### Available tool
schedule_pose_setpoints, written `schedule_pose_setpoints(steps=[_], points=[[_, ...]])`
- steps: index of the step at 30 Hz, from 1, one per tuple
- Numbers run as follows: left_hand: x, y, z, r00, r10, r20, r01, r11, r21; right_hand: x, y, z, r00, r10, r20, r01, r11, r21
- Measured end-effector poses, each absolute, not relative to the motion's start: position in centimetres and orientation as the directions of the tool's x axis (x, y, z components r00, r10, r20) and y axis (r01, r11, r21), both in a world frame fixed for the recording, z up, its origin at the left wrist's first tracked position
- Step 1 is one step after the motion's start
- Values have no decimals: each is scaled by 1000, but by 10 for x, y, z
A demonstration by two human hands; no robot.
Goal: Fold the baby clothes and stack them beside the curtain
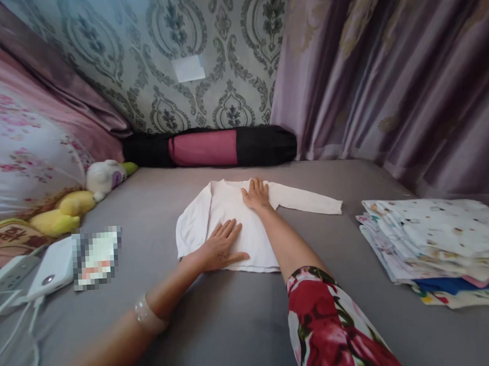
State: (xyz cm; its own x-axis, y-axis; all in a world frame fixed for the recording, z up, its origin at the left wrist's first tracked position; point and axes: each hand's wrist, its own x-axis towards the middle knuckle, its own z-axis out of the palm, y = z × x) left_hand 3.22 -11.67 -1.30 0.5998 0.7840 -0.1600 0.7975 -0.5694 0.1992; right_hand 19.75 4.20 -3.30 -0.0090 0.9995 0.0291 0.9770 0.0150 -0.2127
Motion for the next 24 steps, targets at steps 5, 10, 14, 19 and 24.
schedule_pose_setpoints(steps=[5,10,14,19,24], points=[[37,-115,-11,582,792,-185,810,-545,217,199,43,-41,-3,998,56,983,14,-181],[30,-125,2,625,769,-138,772,-582,255,198,45,-41,-2,999,36,986,8,-169],[4,-140,21,646,762,-41,742,-615,266,197,45,-40,-10,999,51,985,19,-169],[-51,-151,34,523,852,-33,828,-498,258,195,43,-38,20,999,44,980,-11,-196],[-94,-150,25,470,882,-37,837,-432,335,195,42,-35,27,997,68,967,-8,-253]])
